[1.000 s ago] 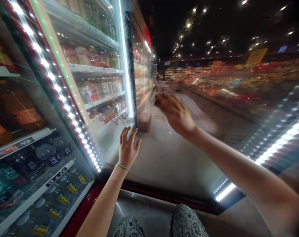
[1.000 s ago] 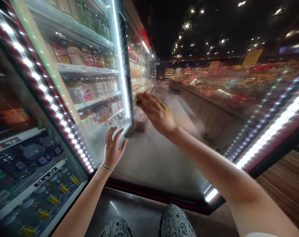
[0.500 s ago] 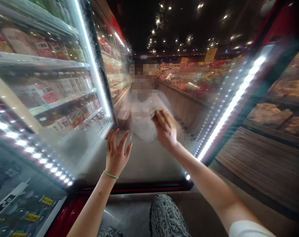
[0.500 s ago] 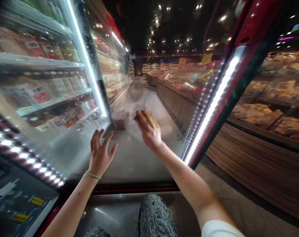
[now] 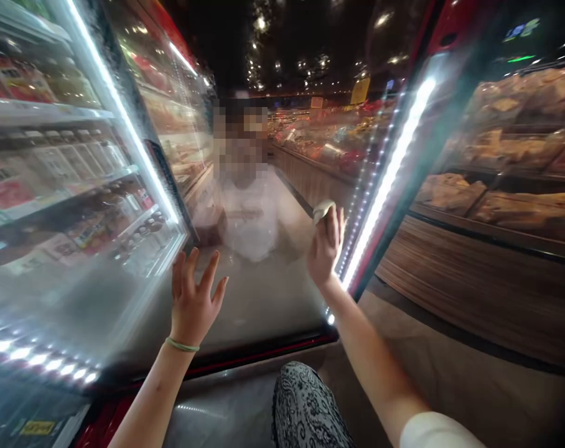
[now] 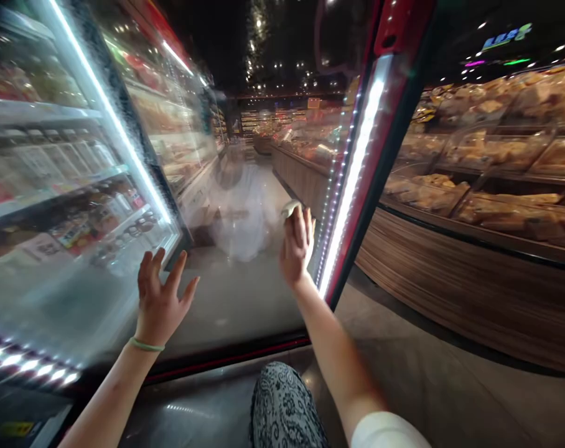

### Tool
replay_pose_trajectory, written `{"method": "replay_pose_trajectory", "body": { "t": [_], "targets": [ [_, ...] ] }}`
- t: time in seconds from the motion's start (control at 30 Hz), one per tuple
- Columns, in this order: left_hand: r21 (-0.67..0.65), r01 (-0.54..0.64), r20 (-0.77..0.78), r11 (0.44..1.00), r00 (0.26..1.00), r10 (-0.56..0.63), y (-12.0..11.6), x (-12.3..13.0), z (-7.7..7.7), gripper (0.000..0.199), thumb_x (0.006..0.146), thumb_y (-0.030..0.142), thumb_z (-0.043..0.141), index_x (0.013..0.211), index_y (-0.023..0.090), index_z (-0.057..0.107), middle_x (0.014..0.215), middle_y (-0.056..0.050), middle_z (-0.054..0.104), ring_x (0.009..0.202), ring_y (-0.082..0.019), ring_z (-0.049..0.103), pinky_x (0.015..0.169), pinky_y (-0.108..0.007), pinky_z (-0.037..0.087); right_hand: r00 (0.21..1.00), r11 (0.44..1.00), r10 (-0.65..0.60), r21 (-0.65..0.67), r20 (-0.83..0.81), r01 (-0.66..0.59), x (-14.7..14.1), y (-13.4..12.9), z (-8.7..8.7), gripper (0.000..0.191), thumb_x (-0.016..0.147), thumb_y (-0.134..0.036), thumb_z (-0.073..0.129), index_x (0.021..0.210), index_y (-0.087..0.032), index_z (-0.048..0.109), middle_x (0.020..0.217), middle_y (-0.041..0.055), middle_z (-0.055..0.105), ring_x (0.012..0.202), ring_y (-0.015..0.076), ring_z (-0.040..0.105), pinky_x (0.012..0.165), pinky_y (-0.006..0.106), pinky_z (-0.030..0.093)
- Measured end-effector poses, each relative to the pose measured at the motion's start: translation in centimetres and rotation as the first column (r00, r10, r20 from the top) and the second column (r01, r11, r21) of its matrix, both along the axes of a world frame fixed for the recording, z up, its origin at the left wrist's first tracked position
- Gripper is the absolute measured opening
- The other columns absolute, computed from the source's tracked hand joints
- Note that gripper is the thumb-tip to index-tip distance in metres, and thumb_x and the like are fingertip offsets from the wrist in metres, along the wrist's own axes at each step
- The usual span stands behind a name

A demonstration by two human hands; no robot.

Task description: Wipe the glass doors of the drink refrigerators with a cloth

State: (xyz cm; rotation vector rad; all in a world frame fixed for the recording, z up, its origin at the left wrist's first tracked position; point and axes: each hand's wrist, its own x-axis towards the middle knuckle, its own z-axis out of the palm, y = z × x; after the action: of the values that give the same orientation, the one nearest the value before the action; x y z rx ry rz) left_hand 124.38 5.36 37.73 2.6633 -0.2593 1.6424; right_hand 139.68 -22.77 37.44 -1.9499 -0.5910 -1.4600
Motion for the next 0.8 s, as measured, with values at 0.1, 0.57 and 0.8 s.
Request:
{"method": "replay_pose_trajectory", "body": {
  "t": [0.1, 0.57, 0.8],
  "targets": [
    [0.0, 0.037, -0.016, 0.999, 0.999, -0.037, -0.7, 0.2, 0.3, 0.081, 0.091, 0.029, 0.072, 0.161, 0.033, 0.033, 0.162, -0.015, 0.037, 0.153, -0.042, 0.032, 0.121, -0.064, 0.037, 0.999, 0.991, -0.037, -0.129, 0.007, 0.037, -1.8, 0.6, -6.3, 0.056, 0.098, -0.013, 0.039, 0.15, -0.027, 0.055, 0.152, 0.0139, 0.056, 0.153, 0.0358, 0.034, 0.118, 0.069, 0.039],
    [0.038, 0.044, -0.009, 0.998, 0.999, -0.044, -3.7, 2.3, -0.5, 0.082, 0.09, 0.031, 0.074, 0.161, 0.029, 0.033, 0.161, -0.019, 0.038, 0.153, -0.043, 0.031, 0.122, -0.065, 0.031, 0.906, 0.91, -0.391, -0.215, -0.162, 0.354, -3.7, -5.3, -12.8, 0.052, 0.098, -0.01, 0.04, 0.148, -0.011, 0.053, 0.156, 0.023, 0.05, 0.15, 0.0341, 0.042, 0.118, 0.056, 0.045],
    [0.076, 0.045, 0.008, 0.996, 0.999, -0.046, -3.4, 2.6, -0.5, 0.082, 0.088, 0.031, 0.076, 0.16, 0.026, 0.037, 0.158, -0.02, 0.04, 0.153, -0.042, 0.031, 0.124, -0.062, 0.031, 0.938, 0.961, -0.276, -0.08, -0.21, 0.265, -2.4, -5.5, -14.3, 0.059, 0.097, -0.004, 0.034, 0.153, -0.015, 0.048, 0.157, 0.0196, 0.049, 0.151, 0.0329, 0.041, 0.12, 0.06, 0.041]
  ]
}}
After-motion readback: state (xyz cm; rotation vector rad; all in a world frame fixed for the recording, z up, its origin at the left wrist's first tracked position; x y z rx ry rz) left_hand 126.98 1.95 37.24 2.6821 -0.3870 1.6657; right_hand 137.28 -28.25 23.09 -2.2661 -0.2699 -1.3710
